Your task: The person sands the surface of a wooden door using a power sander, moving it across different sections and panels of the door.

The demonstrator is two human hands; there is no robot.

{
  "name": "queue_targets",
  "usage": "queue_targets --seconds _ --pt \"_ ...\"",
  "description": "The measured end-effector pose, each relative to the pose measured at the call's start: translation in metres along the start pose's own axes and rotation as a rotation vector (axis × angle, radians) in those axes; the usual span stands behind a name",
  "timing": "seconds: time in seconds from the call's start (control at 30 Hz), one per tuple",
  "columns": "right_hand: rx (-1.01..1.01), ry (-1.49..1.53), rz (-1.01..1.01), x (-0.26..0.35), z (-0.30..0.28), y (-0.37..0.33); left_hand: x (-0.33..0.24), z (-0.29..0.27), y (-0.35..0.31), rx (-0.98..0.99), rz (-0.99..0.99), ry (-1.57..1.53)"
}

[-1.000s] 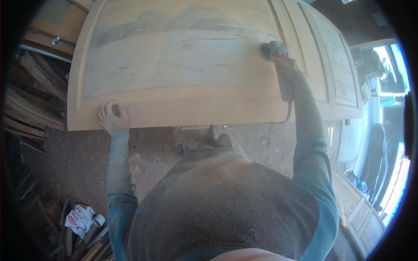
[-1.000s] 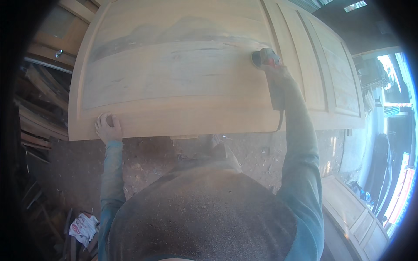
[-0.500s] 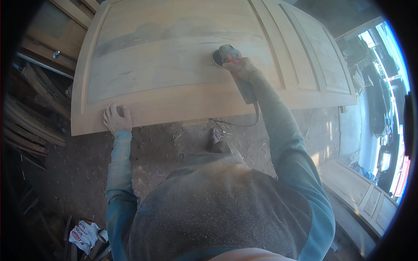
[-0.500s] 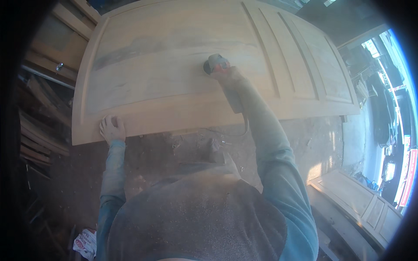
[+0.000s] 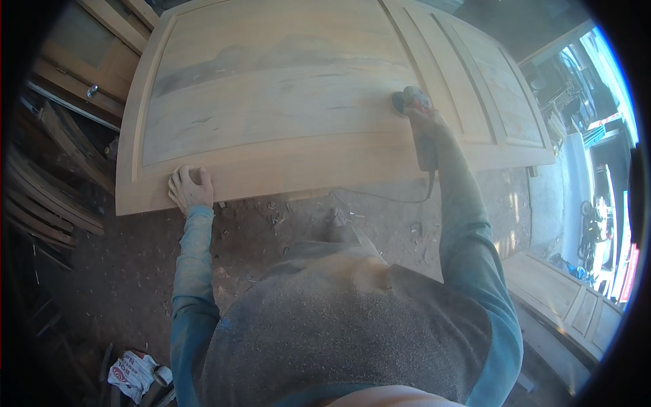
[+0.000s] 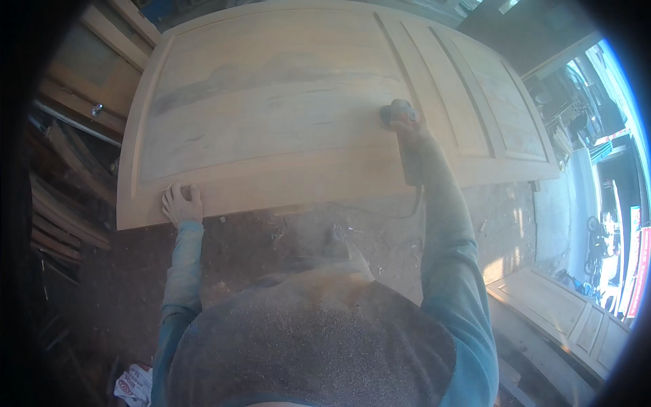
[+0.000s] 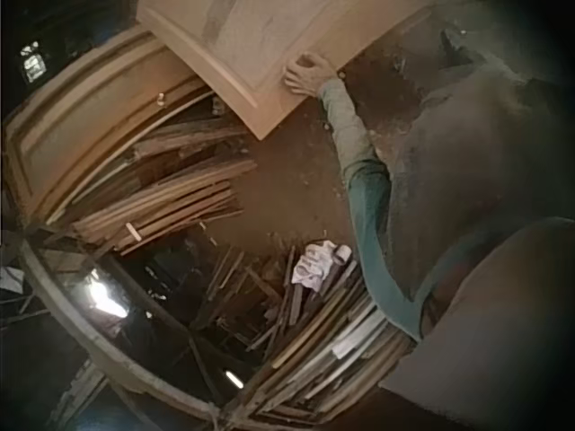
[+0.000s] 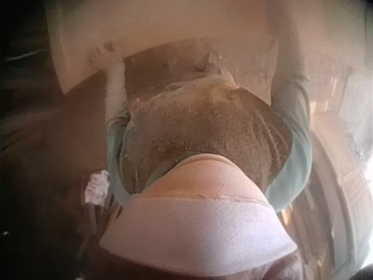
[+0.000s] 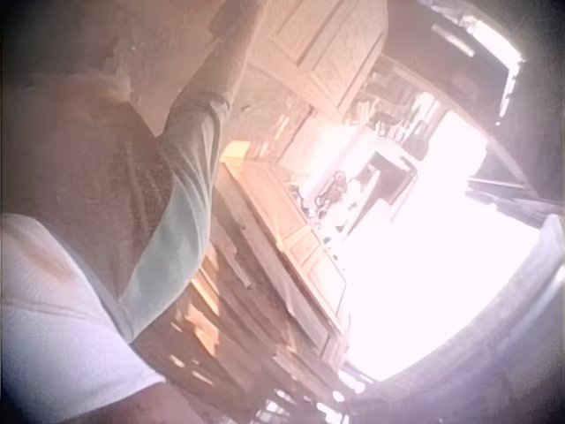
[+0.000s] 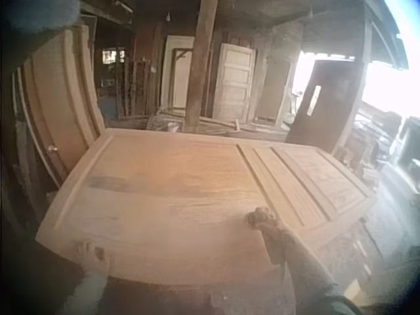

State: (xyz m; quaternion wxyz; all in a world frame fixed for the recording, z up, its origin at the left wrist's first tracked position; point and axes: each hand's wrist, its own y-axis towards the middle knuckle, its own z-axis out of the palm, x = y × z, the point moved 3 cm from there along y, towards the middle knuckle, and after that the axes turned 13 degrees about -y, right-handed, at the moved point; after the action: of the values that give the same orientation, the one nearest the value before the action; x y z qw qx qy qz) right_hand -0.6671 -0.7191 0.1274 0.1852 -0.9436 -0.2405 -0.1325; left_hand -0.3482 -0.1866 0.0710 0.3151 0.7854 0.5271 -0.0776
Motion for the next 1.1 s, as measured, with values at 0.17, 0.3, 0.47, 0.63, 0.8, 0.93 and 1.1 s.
queue_targets --seconds 0.17,0.3,0.47,0.63,0.8,0.93,1.1 --pt "-0.016 0.003 0.028 0.013 0.003 0.015 0.003 -0.006 -0.001 0.023 -0.007 -0.008" --pt "-0.050 0.077 0.125 -0.009 -0.011 0.038 -0.001 -0.001 0.000 -0.009 -0.004 -0.021" --pt "-0.032 0.115 -0.046 0.045 0.026 0.040 -0.001 -0.002 0.003 -0.016 0.003 -0.040" --pt "0.024 -0.048 -0.130 0.132 0.053 0.003 0.008 -0.006 0.002 0.010 0.007 -0.034" --pt "0.050 0.000 -0.062 0.086 0.019 0.011 0.005 -0.006 0.002 0.002 0.000 -0.036" --pt "-0.006 0.053 0.086 0.009 -0.018 0.020 -0.004 -0.005 0.003 0.003 -0.029 -0.030" --pt "0.001 -0.004 -0.038 0.039 0.009 0.006 0.000 -0.007 0.004 -0.018 0.002 -0.037"
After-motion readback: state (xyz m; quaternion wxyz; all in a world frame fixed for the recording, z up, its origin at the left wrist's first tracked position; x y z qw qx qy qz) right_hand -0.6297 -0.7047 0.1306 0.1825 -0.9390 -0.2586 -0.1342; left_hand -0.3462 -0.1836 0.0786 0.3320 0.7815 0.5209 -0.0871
